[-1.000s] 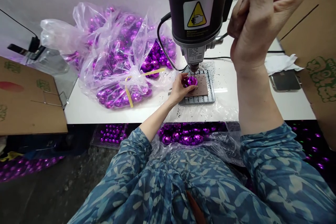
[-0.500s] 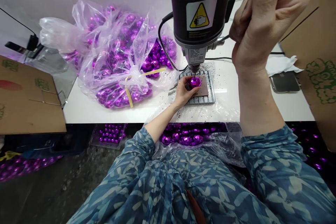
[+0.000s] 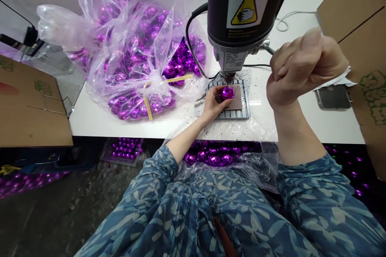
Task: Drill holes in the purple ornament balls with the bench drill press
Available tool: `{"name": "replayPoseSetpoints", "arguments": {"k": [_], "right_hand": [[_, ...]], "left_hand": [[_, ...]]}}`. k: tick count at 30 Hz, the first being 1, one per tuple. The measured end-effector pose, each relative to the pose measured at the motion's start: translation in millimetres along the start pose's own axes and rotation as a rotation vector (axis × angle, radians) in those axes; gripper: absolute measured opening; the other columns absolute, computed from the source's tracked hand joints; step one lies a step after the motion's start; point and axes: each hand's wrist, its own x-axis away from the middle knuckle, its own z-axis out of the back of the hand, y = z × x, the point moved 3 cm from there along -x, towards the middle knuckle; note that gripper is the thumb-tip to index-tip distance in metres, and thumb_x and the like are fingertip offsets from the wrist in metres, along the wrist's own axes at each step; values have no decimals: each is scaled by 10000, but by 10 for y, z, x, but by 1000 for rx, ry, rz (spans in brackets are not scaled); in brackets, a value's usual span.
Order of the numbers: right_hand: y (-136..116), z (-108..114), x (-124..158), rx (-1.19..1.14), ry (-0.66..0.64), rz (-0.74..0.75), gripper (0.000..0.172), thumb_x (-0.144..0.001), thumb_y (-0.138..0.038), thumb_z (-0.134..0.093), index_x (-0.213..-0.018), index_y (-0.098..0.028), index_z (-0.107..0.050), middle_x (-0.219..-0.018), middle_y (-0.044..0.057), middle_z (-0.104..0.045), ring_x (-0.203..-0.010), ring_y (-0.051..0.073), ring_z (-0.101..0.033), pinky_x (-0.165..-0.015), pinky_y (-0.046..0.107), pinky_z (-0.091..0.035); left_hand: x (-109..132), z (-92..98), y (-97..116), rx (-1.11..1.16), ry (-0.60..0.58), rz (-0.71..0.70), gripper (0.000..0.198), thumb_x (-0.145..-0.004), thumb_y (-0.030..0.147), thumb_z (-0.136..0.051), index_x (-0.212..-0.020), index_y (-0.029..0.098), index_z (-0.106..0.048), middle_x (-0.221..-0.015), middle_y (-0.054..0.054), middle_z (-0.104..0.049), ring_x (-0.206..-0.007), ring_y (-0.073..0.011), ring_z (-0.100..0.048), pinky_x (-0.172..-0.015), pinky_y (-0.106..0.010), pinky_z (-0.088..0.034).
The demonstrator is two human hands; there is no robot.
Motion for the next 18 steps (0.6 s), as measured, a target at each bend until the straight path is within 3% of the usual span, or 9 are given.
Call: {"name": "replayPoseSetpoints", "arguments": {"k": [5, 11, 15, 18], "right_hand": [[205, 152, 116, -3, 35, 127, 803, -895, -542, -713, -610, -173, -60, -426, -42, -31, -344, 23, -120, -391, 294, -90], [377, 330, 193, 29, 5, 215, 761, -938, -462, -658, -524, -162, -94, -396, -21, -70, -360, 35, -137, -408, 309, -147], [324, 368, 274, 48, -60, 192, 766, -941, -471, -661, -506, -145, -122, -392, -21, -110, -374, 31, -177, -421, 287, -188], [167, 258, 226, 30, -80, 160, 763, -945, -471, -667, -526, -138, -123, -398, -25, -133, -372, 21, -199, -425, 267, -166]], "left_hand": [[3, -2, -19, -22, -18, -8, 517, -791, 282, -968, -1212, 263, -668, -1256, -74, -675, -1278, -278, -647, -1217, -527, -496], [7, -5, 14, -12, -8, 16, 528, -777, 294, -976, -1201, 247, -664, -1254, -82, -667, -1265, -275, -657, -1187, -489, -511], [11, 1, 32, -39, -14, -15, 511, -791, 304, -970, -1198, 251, -665, -1260, -77, -694, -1262, -272, -667, -1201, -486, -505], [-4, -12, 19, -52, -30, -29, 489, -812, 302, -952, -1198, 251, -658, -1267, -76, -704, -1248, -269, -675, -1183, -486, -522]]}}
